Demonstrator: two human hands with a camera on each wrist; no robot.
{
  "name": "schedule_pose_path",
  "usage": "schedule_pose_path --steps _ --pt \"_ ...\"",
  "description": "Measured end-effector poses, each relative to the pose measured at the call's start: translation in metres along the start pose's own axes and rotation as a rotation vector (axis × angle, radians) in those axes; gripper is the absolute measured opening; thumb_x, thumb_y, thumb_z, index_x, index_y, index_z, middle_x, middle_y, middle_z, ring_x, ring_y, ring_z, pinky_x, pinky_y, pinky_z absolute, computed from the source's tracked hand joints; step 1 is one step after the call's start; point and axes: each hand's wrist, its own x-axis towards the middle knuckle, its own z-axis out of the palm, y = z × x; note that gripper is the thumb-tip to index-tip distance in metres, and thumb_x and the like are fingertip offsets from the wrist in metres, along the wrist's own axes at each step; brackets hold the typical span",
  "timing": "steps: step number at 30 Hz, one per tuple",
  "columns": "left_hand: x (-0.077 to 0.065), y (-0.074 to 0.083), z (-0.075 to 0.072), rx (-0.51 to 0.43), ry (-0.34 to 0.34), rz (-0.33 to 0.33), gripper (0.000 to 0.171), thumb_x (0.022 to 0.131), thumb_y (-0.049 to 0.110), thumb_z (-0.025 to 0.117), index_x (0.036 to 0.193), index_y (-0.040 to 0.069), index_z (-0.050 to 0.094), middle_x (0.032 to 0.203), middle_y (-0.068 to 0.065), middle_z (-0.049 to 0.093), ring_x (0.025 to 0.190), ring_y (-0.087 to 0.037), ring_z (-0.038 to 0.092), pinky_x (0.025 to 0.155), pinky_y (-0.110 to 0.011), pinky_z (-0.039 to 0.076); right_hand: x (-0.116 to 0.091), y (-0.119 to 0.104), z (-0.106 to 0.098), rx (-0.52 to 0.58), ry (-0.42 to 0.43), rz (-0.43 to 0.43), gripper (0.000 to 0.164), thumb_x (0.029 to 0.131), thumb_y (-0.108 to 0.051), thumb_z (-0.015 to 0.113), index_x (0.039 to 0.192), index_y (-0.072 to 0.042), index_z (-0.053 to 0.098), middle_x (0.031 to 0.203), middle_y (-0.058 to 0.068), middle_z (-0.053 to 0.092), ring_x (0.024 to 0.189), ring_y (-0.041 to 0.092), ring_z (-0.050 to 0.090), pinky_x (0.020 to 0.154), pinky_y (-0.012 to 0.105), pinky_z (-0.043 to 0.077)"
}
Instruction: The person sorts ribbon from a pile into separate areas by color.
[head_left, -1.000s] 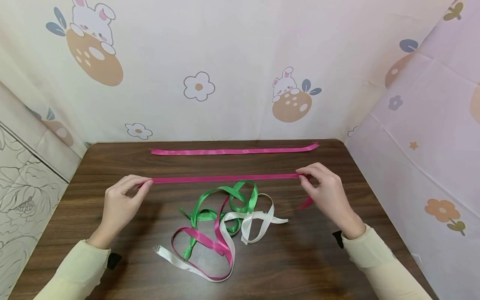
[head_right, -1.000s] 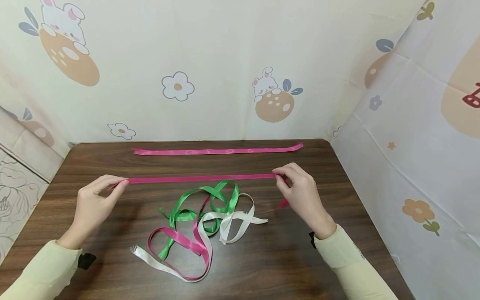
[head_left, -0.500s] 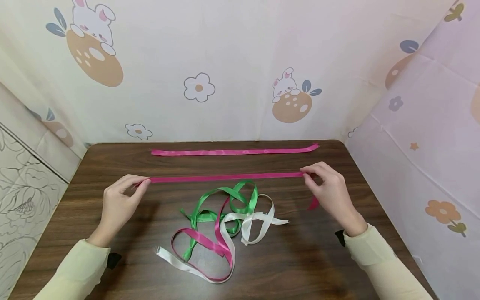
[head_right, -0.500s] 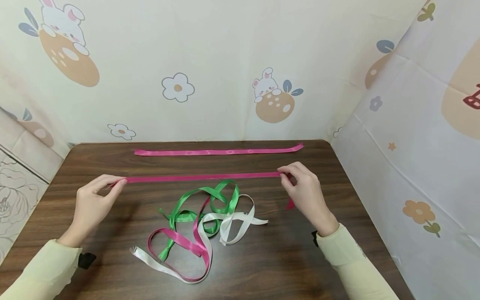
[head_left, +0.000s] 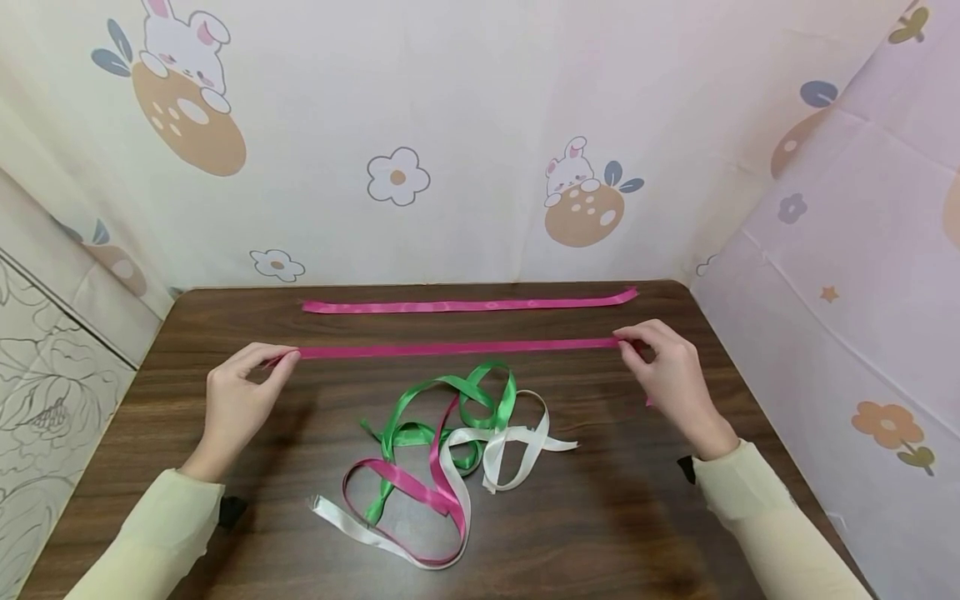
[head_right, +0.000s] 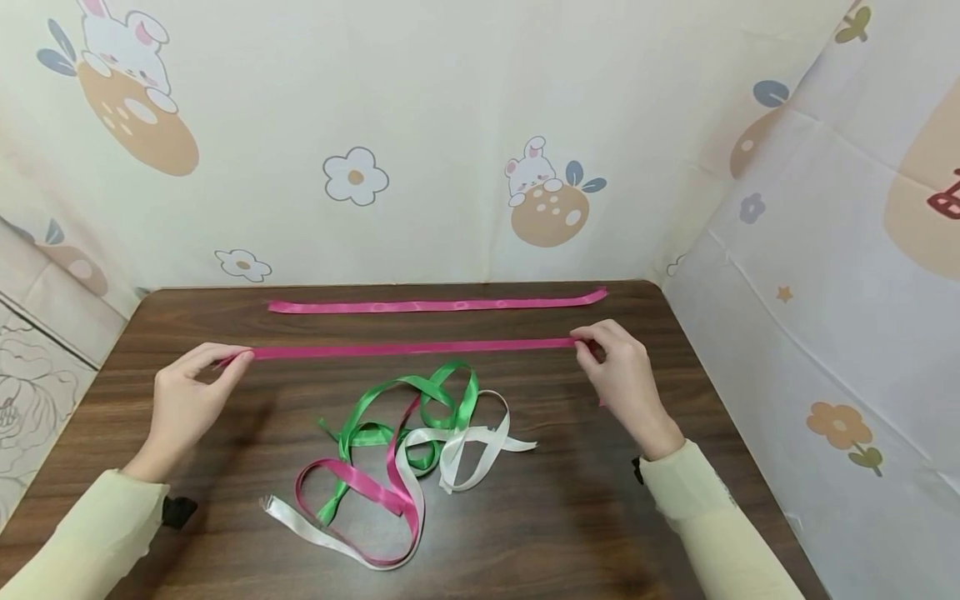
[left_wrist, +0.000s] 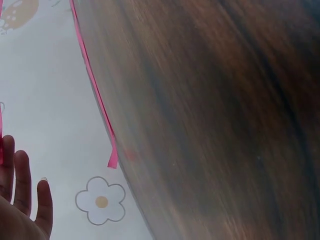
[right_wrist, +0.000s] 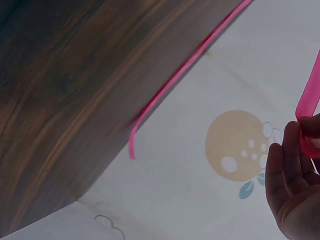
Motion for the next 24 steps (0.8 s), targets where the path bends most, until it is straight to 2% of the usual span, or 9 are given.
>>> schedule_pose_path --steps 7,17,24 --pt "0.004 -0.006 0.003 0.028 -0.001 -0.110 0.005 0.088 0.009 0.081 0.093 0.009 0.082 0.088 -0.009 0.077 0.084 0.013 0.057 0.080 -0.004 0.041 0.003 0.013 0.000 -0.034 -0.051 0.058 0.019 0.089 0.006 0.074 0.106 -0.002 0.077 0.099 0.011 0.072 0.082 0.019 0.062 0.072 0.002 0.036" --pt "0.009 -0.015 0.010 0.058 -0.019 -0.184 0.008 0.091 0.016 0.080 0.094 0.008 0.082 0.091 -0.013 0.078 0.083 0.019 0.056 0.078 -0.003 0.041 0.008 0.029 0.003 -0.070 -0.077 0.058 0.019 0.090 0.003 0.074 0.108 -0.003 0.077 0.100 0.012 0.071 0.078 0.019 0.059 0.068 0.009 0.038" --pt "0.010 -0.020 0.013 0.077 -0.035 -0.265 0.013 0.091 0.019 0.080 0.096 0.007 0.081 0.095 -0.013 0.078 0.081 0.018 0.055 0.077 -0.005 0.043 0.009 0.039 0.006 -0.075 -0.093 0.087 0.018 0.093 0.000 0.073 0.110 -0.003 0.076 0.102 0.013 0.071 0.082 0.022 0.062 0.070 0.006 0.035"
